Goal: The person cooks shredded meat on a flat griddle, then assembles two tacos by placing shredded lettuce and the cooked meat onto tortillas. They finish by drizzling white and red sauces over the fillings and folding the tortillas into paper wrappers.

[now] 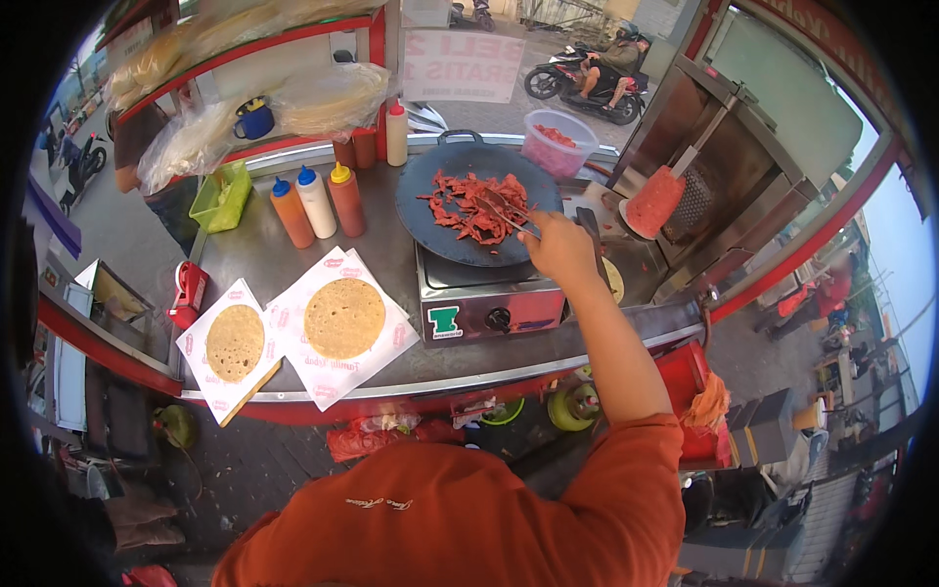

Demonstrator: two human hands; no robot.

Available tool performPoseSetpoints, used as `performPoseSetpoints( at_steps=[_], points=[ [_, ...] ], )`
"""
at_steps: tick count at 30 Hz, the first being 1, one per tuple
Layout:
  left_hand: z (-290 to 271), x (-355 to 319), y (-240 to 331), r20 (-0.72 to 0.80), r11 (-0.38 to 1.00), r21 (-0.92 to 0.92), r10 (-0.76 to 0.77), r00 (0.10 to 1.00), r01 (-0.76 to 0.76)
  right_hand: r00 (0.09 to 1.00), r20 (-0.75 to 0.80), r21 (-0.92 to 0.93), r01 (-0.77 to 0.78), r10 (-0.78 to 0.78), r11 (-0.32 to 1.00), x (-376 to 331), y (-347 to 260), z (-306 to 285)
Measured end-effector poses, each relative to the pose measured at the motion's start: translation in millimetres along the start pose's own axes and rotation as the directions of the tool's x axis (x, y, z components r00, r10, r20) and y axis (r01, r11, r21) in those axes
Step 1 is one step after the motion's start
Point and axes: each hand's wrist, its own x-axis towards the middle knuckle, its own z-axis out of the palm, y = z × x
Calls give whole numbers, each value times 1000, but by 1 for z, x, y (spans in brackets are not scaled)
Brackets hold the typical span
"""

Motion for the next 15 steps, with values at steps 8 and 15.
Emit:
performPoseSetpoints(
  at_steps=[8,15],
  points=[
    [20,39,73,-108,927,-363,-138,985,90,992,119,7,-44,43,999,19,40,-13],
    [39,57,133,-99,839,-529,-211,972,128,992,91,93,77,-85,993,-8,65,-28]
  ],
)
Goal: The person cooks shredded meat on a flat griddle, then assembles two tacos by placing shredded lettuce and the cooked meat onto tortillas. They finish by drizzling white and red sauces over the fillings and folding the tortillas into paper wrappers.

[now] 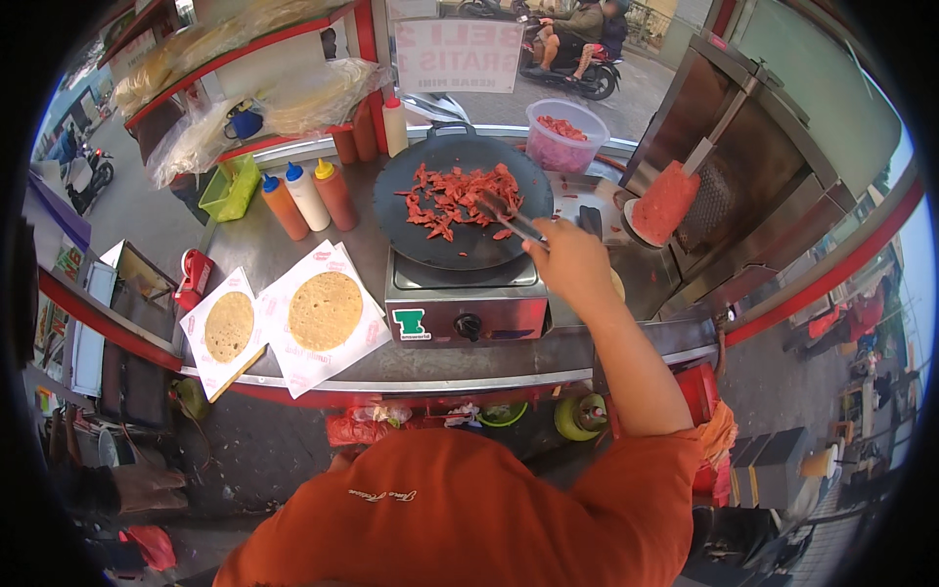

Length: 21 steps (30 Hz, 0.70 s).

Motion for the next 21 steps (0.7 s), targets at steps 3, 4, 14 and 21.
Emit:
performPoseSetpoints(
  at_steps=[3,4,14,21],
  points=[
    [0,-14,-5,27,997,70,-14,1000,12,997,72,-30,40,-37,999,-8,8,-9],
    [-2,-19,-9,33,996,91,-21,999,18,999,33,-62,-36,38,997,-7,12,-12],
    [-34,-28,-41,33,975,221,14,999,-21,996,70,-34,58,-55,998,5,-15,13],
    [-51,6,-48,7,997,-69,-29,1000,30,994,57,125,-103,96,987,-15,-4,-19]
  ],
)
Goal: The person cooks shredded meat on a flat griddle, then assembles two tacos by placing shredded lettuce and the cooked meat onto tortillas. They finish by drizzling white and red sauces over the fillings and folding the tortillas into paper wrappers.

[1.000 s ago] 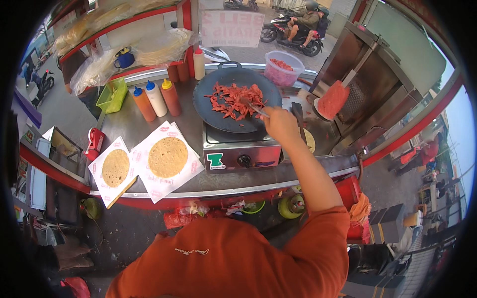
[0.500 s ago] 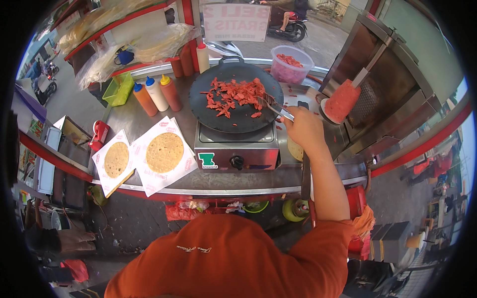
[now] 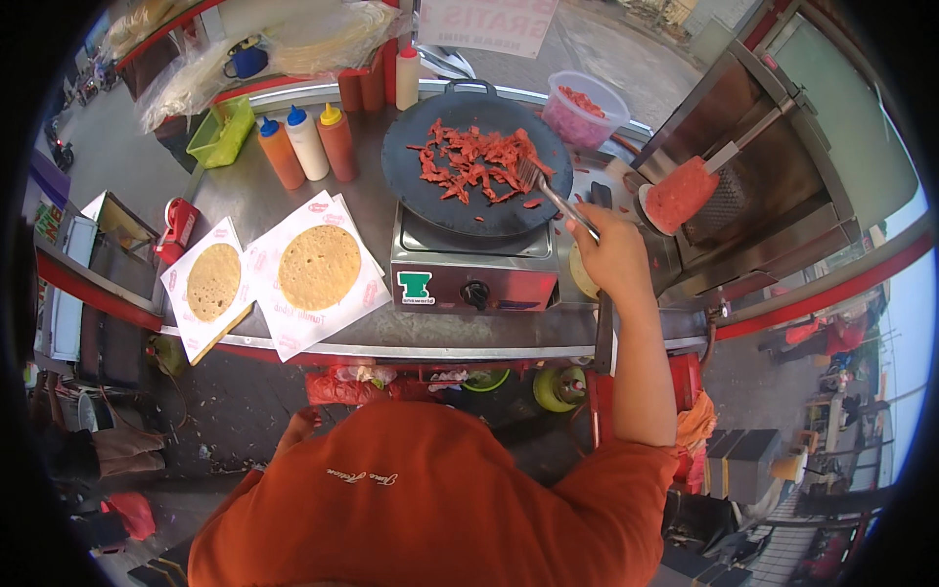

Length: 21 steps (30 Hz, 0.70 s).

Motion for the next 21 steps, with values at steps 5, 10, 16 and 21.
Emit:
performPoseSetpoints(
  at_steps=[5,10,16,21],
  points=[
    [11,-9,-26,61,988,138,-84,995,75,996,-54,-43,64,-67,997,17,-12,39],
    [-1,10,-35,58,986,158,-60,996,50,986,-86,44,-142,145,989,23,-18,33],
    [-10,23,-34,-37,959,-214,-199,979,186,994,-92,-128,-64,52,990,3,-22,31],
    [0,19,-30,-63,992,-58,105,993,-108,989,-20,-153,-145,144,978,5,-15,21]
  ],
)
